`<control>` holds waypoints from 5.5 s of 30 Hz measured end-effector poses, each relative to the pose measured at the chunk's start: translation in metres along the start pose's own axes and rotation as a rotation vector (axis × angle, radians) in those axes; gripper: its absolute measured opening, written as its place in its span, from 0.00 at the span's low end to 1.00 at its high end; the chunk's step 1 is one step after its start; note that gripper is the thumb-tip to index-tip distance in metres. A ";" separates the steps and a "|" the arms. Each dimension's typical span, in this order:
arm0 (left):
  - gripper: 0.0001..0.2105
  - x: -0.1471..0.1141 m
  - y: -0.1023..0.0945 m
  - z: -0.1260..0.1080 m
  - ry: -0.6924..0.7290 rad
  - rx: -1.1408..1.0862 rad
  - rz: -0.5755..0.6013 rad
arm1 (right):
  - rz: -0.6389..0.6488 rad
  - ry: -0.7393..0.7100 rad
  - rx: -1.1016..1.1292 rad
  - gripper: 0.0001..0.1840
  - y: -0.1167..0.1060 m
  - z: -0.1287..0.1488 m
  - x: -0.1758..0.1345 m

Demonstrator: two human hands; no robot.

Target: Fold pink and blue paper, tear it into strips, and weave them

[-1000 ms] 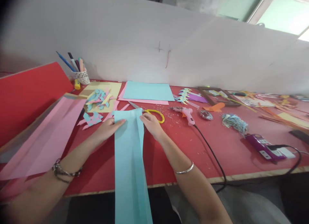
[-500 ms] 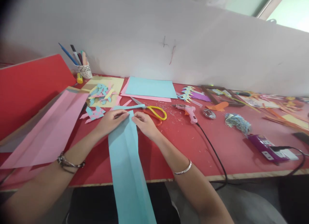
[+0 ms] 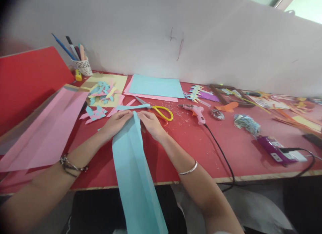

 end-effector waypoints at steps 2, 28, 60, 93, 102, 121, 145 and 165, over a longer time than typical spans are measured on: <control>0.13 0.000 0.000 0.003 -0.021 -0.021 -0.008 | -0.002 0.003 -0.003 0.12 0.000 0.001 -0.001; 0.14 -0.004 0.000 0.004 -0.121 -0.116 -0.006 | -0.009 0.066 0.103 0.12 -0.005 -0.008 -0.006; 0.13 -0.001 -0.018 -0.007 -0.034 0.196 -0.061 | 0.335 -0.153 -0.542 0.09 -0.018 0.002 -0.008; 0.16 -0.114 0.024 -0.020 0.827 1.438 0.396 | -0.526 -0.635 -1.219 0.13 -0.028 0.009 -0.113; 0.18 -0.129 0.009 -0.010 0.835 1.226 0.290 | 0.126 -0.768 -1.383 0.13 0.006 -0.006 -0.119; 0.13 -0.123 -0.014 0.001 0.479 0.859 0.154 | 0.023 -0.504 -1.165 0.13 0.022 -0.010 -0.108; 0.15 -0.110 -0.039 0.012 0.132 0.769 0.052 | 0.099 -0.435 -1.348 0.17 0.032 -0.007 -0.088; 0.12 -0.120 -0.062 0.019 0.238 0.837 -0.025 | 0.114 -0.420 -1.380 0.16 0.033 -0.008 -0.085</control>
Point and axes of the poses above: each hand's wrist, its own x-axis towards the middle knuckle, its own y-axis out of the palm, z = x × y, the point moved 4 cm from there along x, towards the middle knuckle, and after that the axes turned 10 degrees about -x, right-handed, at the moved point
